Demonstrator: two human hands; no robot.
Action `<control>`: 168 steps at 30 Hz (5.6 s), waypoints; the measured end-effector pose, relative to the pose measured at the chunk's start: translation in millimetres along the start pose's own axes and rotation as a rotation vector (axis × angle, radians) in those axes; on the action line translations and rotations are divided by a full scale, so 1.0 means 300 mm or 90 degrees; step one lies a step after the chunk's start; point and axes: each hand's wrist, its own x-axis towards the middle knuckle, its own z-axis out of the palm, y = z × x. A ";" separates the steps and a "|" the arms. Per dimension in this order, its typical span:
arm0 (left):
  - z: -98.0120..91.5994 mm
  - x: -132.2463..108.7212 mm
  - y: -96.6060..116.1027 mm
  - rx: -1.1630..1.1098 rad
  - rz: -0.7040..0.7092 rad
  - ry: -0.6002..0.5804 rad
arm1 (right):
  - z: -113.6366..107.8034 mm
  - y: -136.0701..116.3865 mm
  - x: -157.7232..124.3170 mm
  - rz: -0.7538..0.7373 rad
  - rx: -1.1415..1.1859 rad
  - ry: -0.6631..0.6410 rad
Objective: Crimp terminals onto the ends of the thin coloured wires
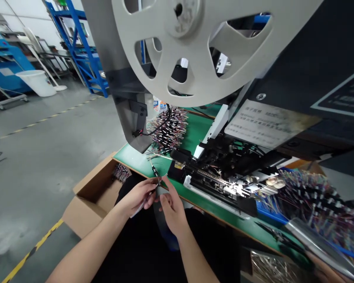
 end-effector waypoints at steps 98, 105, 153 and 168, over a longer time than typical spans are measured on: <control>0.308 -0.108 -0.025 0.325 0.276 -0.215 | -0.168 -0.087 -0.284 0.069 0.301 0.165; 0.313 -0.109 -0.036 0.303 0.254 -0.217 | -0.207 -0.073 -0.298 0.046 0.202 0.218; 0.553 0.199 0.053 0.369 0.330 -0.212 | -0.451 -0.240 -0.133 -0.138 -0.095 0.496; 0.527 0.206 0.055 0.454 0.469 -0.160 | -0.446 -0.218 -0.106 -0.183 -0.157 0.478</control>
